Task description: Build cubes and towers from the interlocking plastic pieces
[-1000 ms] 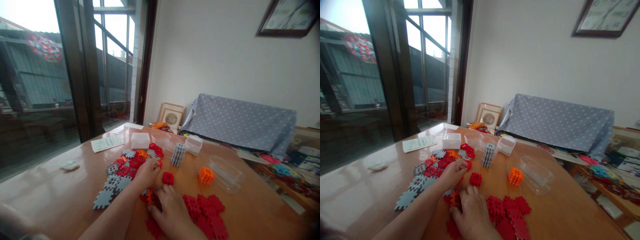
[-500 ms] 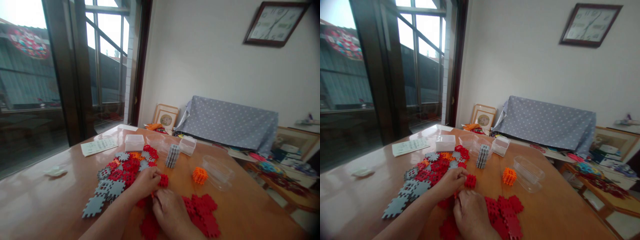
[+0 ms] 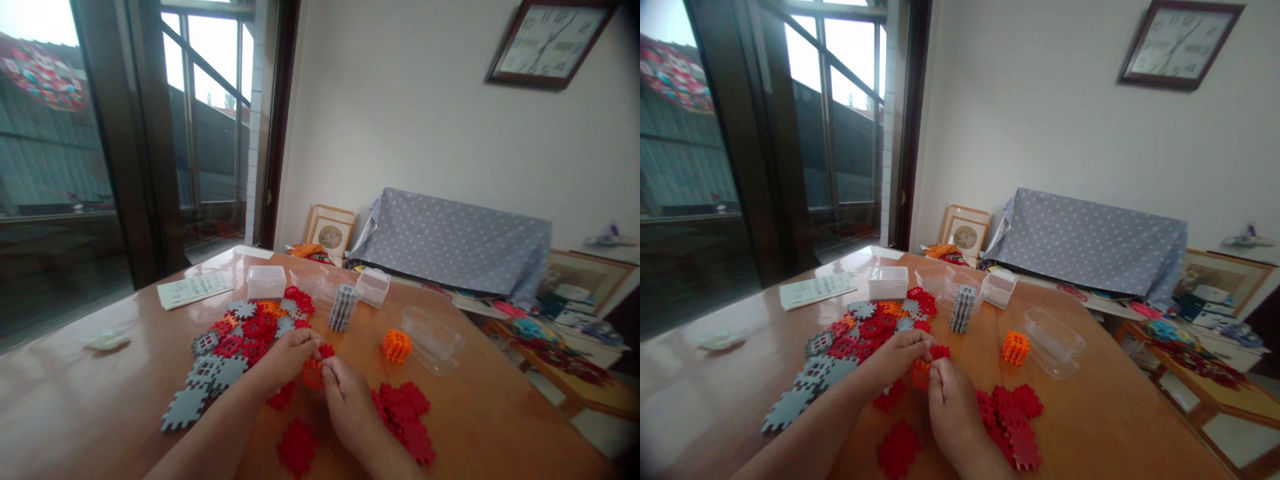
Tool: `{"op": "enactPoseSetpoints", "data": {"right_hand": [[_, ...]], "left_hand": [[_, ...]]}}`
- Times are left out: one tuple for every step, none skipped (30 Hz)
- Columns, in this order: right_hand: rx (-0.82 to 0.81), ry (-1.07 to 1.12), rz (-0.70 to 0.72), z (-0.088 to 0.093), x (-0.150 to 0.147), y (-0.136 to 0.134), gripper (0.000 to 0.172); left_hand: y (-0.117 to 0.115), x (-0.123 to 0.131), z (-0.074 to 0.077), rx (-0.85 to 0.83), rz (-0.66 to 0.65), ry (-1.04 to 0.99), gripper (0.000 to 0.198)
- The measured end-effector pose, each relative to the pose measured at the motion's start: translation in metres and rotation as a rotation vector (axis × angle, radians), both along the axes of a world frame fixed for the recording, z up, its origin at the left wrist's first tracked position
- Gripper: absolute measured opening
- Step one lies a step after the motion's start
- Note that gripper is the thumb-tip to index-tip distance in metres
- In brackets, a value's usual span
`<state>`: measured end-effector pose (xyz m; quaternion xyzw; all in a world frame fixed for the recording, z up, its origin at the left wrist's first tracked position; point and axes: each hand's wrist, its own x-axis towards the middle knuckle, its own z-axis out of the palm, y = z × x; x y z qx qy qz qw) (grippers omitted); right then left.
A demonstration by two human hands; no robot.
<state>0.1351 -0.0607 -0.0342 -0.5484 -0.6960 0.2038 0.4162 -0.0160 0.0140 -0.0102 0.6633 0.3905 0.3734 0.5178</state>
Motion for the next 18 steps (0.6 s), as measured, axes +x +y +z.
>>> {"op": "enactPoseSetpoints", "data": {"right_hand": [[-0.013, 0.036, -0.001, 0.000, 0.002, 0.001, 0.026], [-0.026, 0.063, -0.007, 0.000, 0.003, 0.002, 0.027], [-0.040, 0.085, -0.012, 0.000, 0.005, 0.003, 0.028], [-0.053, 0.103, -0.018, 0.000, 0.006, 0.004, 0.029], [-0.064, 0.117, -0.025, 0.000, 0.007, 0.005, 0.030], [-0.073, 0.127, -0.032, -0.001, 0.007, 0.005, 0.031], [-0.079, 0.135, -0.040, -0.001, 0.008, 0.005, 0.032], [-0.082, 0.141, -0.046, -0.001, 0.008, 0.005, 0.033], [-0.084, 0.146, -0.051, 0.000, 0.009, 0.005, 0.033], [-0.081, 0.150, -0.054, 0.001, 0.010, 0.005, 0.033], [-0.077, 0.154, -0.057, 0.002, 0.011, 0.005, 0.034], [-0.071, 0.157, -0.060, 0.003, 0.011, 0.005, 0.034], [-0.065, 0.162, -0.067, 0.005, 0.012, 0.006, 0.034], [-0.060, 0.171, -0.074, 0.006, 0.013, 0.006, 0.034], [-0.060, 0.189, -0.076, 0.007, 0.013, 0.006, 0.032], [-0.063, 0.217, -0.075, 0.008, 0.014, 0.007, 0.030], [-0.071, 0.248, -0.071, 0.009, 0.014, 0.007, 0.027], [-0.080, 0.276, -0.070, 0.010, 0.013, 0.007, 0.026]], "left_hand": [[-0.001, 0.000, 0.002, -0.030, 0.000, -0.016, 0.025], [-0.003, -0.001, 0.003, -0.066, -0.009, -0.036, 0.026], [-0.004, -0.001, 0.003, -0.107, -0.026, -0.061, 0.027], [-0.005, -0.001, 0.003, -0.148, -0.051, -0.087, 0.027], [-0.005, -0.002, 0.003, -0.182, -0.077, -0.112, 0.027], [-0.006, -0.002, 0.003, -0.203, -0.099, -0.129, 0.027], [-0.006, -0.002, 0.003, -0.216, -0.117, -0.134, 0.026], [-0.006, -0.003, 0.003, -0.219, -0.129, -0.125, 0.026], [-0.006, -0.003, 0.004, -0.213, -0.137, -0.108, 0.027], [-0.007, -0.003, 0.004, -0.197, -0.142, -0.087, 0.028], [-0.007, -0.002, 0.004, -0.180, -0.147, -0.071, 0.028], [-0.007, -0.002, 0.004, -0.171, -0.156, -0.064, 0.028], [-0.008, -0.001, 0.004, -0.169, -0.161, -0.063, 0.027], [-0.008, 0.000, 0.003, -0.171, -0.158, -0.067, 0.025], [-0.008, 0.001, 0.001, -0.175, -0.148, -0.075, 0.023], [-0.007, 0.003, 0.000, -0.181, -0.132, -0.091, 0.022], [-0.007, 0.004, -0.002, -0.184, -0.112, -0.115, 0.021], [-0.006, 0.006, -0.004, -0.189, -0.093, -0.142, 0.022]]}}
